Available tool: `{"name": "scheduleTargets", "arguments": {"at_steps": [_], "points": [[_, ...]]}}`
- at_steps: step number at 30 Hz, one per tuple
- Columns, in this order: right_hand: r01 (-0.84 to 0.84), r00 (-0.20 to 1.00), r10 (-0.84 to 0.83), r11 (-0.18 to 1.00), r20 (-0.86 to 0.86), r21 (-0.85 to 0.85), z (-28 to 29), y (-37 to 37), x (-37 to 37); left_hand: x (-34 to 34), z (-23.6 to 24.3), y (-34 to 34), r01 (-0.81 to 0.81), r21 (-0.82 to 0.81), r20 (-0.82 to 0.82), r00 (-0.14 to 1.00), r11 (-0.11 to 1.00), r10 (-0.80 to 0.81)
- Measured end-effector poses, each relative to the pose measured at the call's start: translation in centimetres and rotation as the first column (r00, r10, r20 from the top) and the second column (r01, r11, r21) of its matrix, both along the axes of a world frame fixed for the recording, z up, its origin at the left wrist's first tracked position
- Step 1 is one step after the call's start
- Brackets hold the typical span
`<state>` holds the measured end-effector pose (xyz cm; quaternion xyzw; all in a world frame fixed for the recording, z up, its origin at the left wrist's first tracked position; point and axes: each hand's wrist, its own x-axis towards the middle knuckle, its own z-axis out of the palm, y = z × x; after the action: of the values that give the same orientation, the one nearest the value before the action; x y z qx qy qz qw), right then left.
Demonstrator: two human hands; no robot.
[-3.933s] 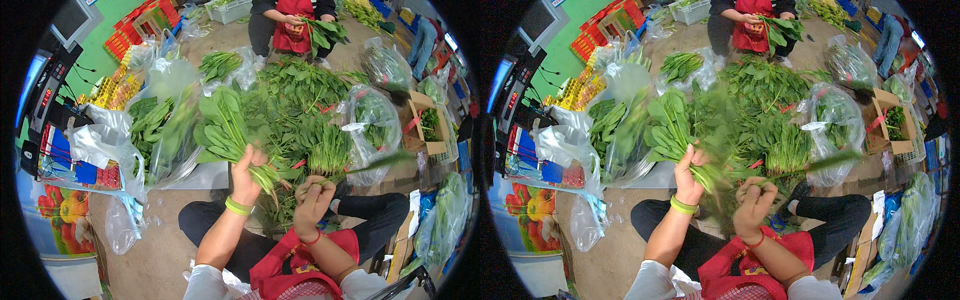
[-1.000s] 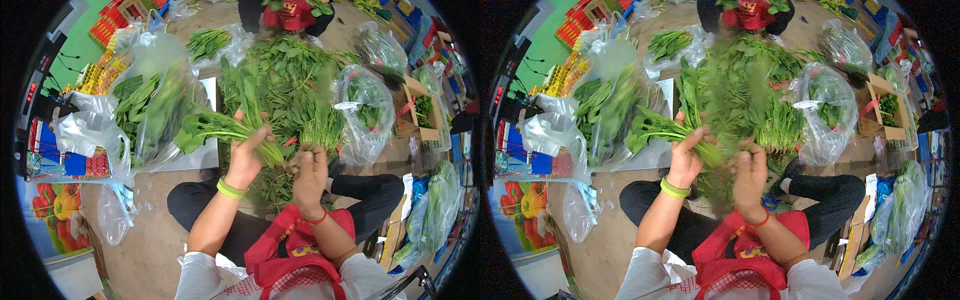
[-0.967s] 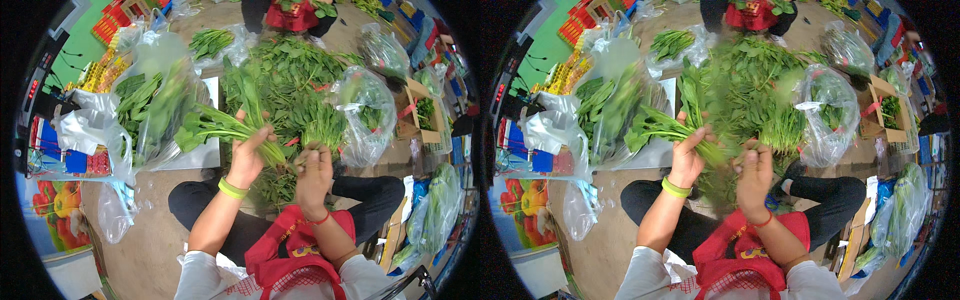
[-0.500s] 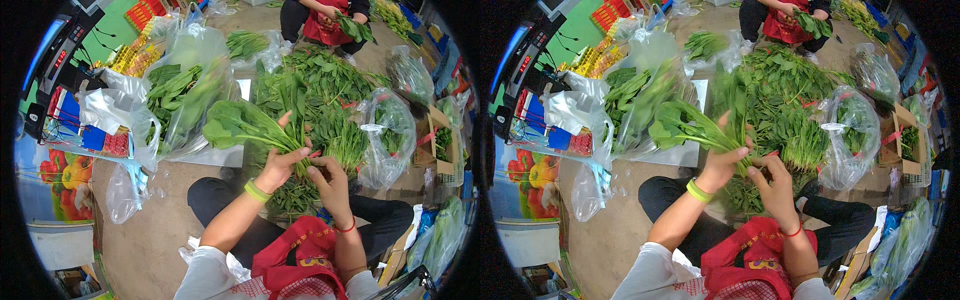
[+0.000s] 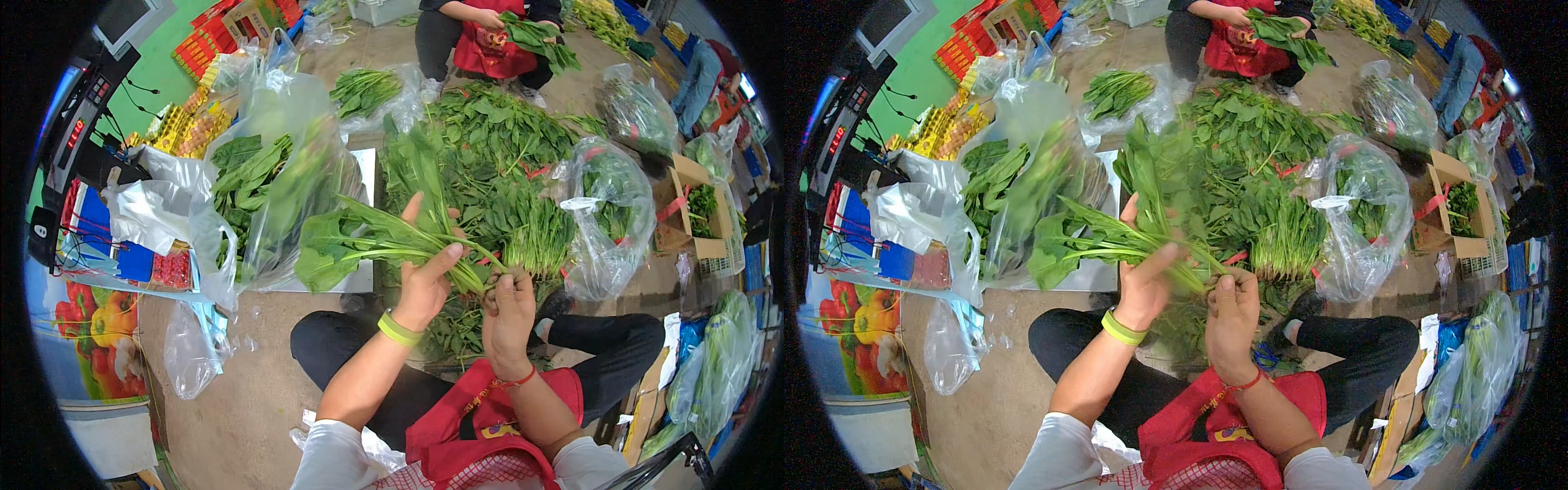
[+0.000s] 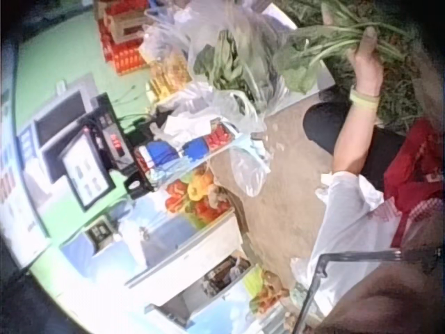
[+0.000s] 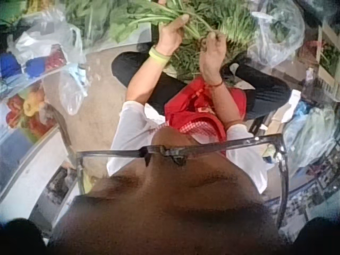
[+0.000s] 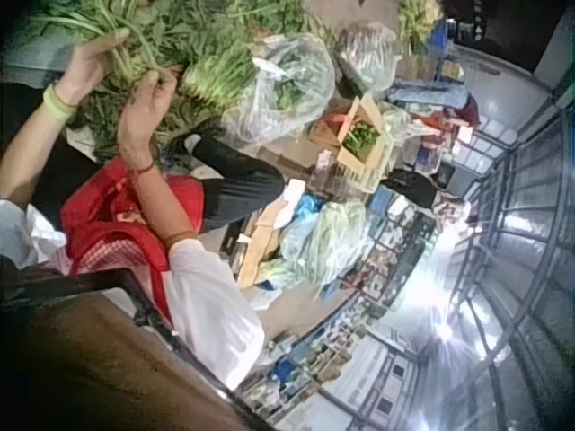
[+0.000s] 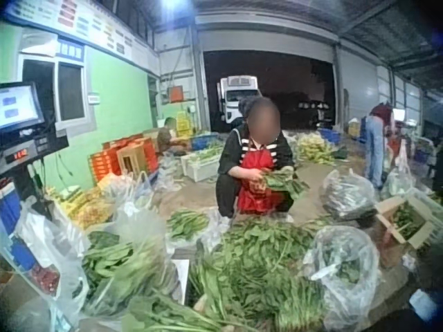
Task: The person sits on the floor and repeatedly gathers bunches of leafy green vegetables, aligns them, and secures them with rubber bands. The person places the finished bundles onto a nearby scale.
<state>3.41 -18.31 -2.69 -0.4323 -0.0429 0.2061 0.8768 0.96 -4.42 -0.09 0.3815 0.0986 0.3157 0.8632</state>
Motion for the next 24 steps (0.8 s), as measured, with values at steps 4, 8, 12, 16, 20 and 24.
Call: {"name": "scheduleTargets", "arguments": {"at_steps": [4, 8, 12, 16, 20, 24], "points": [[0.066, 0.998, -0.066, 0.998, 0.009, -0.016, -0.1, 0.0, -0.2, 0.1, -0.3, -0.2, -0.011, 0.022, -0.031, 0.999, 1.0, 0.012], [-0.215, 0.951, 0.279, 0.906, 0.134, -0.364, 0.9, -1.2, 1.7, -0.2, 0.1, 0.2, 0.08, 0.099, -0.094, 0.993, 0.992, -0.071], [-0.197, 0.835, 0.459, 0.766, 0.305, -0.612, 1.2, -1.7, 2.9, -0.3, -0.9, -0.4, 0.115, 0.129, -0.083, 0.991, 0.985, -0.105], [-0.021, 0.995, 0.048, 0.956, 0.086, -0.292, 1.1, -0.8, 0.3, -0.2, -0.8, -0.6, 0.032, 0.051, -0.091, 0.995, 0.998, -0.027], [0.192, 0.981, -0.191, 0.979, 0.011, -0.068, 0.4, -0.5, -0.9, 0.2, -1.2, -1.5, -0.036, -0.036, -0.06, 0.998, 0.999, 0.034], [0.322, 0.947, -0.321, 0.947, -0.017, 0.018, 1.4, 0.1, -0.4, 0.7, -2.9, -1.6, -0.154, -0.141, -0.143, 0.981, 0.978, 0.133]]}}
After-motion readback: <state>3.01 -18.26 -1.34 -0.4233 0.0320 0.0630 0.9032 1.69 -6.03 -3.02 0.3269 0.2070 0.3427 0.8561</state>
